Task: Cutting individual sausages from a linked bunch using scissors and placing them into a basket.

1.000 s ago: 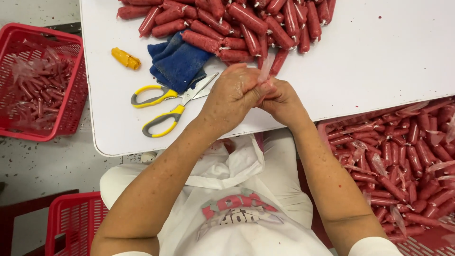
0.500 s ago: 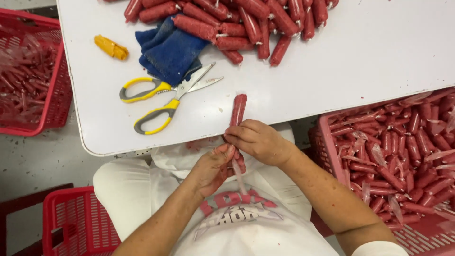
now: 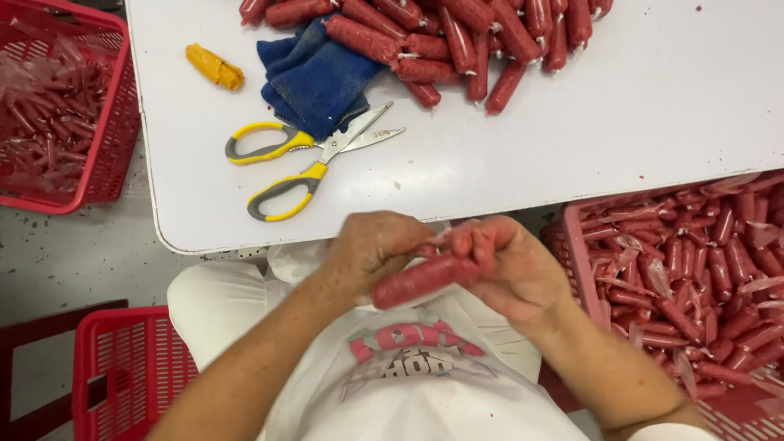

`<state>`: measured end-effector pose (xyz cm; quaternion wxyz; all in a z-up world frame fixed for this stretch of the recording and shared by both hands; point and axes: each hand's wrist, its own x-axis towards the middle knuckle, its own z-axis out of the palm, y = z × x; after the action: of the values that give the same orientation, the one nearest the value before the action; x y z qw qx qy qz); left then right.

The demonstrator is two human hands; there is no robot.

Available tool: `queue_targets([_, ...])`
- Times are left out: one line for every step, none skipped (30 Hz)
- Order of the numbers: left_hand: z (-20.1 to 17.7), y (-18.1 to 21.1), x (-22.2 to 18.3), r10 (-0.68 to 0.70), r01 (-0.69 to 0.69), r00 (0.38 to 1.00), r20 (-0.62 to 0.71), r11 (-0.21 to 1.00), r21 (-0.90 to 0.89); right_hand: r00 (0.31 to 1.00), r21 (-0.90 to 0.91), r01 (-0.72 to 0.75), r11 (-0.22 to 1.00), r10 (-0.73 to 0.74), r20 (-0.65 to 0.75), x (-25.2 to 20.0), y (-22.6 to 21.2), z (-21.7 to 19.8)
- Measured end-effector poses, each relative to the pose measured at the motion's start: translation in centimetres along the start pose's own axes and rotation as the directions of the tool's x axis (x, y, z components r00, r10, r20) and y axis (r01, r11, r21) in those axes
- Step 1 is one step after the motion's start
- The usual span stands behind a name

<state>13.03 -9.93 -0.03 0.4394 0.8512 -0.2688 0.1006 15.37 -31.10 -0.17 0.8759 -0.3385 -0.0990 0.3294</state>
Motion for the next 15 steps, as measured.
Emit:
queue_targets([1.0,-0.4,-0.4,-0.138,0.110,0.989,-0.051,0.926,-0.360,0.992,0.054,0.035,0.998,-0.028,-0.126,0.4,1.0,-0.4])
queue_targets([1.9,-0.7,-0.8,-0.283,0.179,0.958,-0.045,0.715,-0.676,0.966,0.105,0.075,0.992,-0.046,-0.254,0.7,2.0,-0.7])
queue_targets([3.7,-1.0,-1.4,-0.282,0.176,0.958,-0.049,0.715,-0.676,0.967,0.103,0.074,0.992,-0.046,-0.251,1.2,2.8,-1.4])
queue_targets([5.5,-1.3,-2.0,-0.397,0.241,0.918,0.007,0.542,-0.805,0.946,0.026,0.115,0.993,-0.102,-0.309,1.7,3.7,-2.0])
queue_targets([7.3,-1.5,-2.7,-0.493,0.281,0.866,0.085,0.339,-0.898,0.919,-0.055,0.151,0.987,-0.160,-0.360,2.2,4.7,-2.7])
queue_targets([7.8,-1.0,-2.5,-0.496,0.280,0.864,0.083,0.338,-0.899,0.920,-0.055,0.147,0.988,-0.157,-0.360,2.7,4.8,-2.0])
queue_targets([8.4,-0.4,-2.2,-0.559,0.199,0.818,0.137,0.050,-0.979,0.887,-0.134,0.196,0.971,-0.234,-0.398,3.3,4.9,-1.3])
queue_targets([8.9,0.1,-1.9,-0.596,0.081,0.775,0.210,-0.236,-0.968,0.847,-0.216,0.243,0.945,-0.316,-0.427,3.9,4.9,-0.7])
queue_targets([8.7,0.2,-1.6,-0.595,0.078,0.776,0.208,-0.237,-0.968,0.848,-0.219,0.243,0.945,-0.316,-0.425,4.0,4.8,-0.6])
queue_targets([8.5,0.3,-1.2,-0.642,0.127,0.752,0.152,-0.085,-0.988,0.834,-0.207,0.264,0.942,-0.331,-0.440,4.2,4.7,-0.5])
queue_targets([8.4,0.3,-0.8,-0.679,0.179,0.729,0.087,0.066,-0.982,0.820,-0.196,0.286,0.938,-0.346,-0.456,4.5,4.5,-0.5])
queue_targets([8.2,-0.2,-0.8,-0.678,0.179,0.730,0.088,0.066,-0.982,0.820,-0.197,0.288,0.937,-0.347,-0.456,4.2,4.0,-0.8])
queue_targets([8.1,-0.8,-0.8,-0.648,0.279,0.761,0.035,0.277,-0.920,0.880,-0.047,0.272,0.961,-0.268,-0.392,4.0,3.6,-1.1])
queue_targets([8.0,-1.4,-0.7,-0.607,0.355,0.795,-0.007,0.475,-0.805,0.930,0.101,0.238,0.966,-0.197,-0.310,3.8,3.1,-1.4])
queue_targets([6.8,-1.6,-0.5,-0.606,0.354,0.796,-0.008,0.476,-0.805,0.930,0.100,0.239,0.966,-0.198,-0.309,3.1,2.2,-1.2])
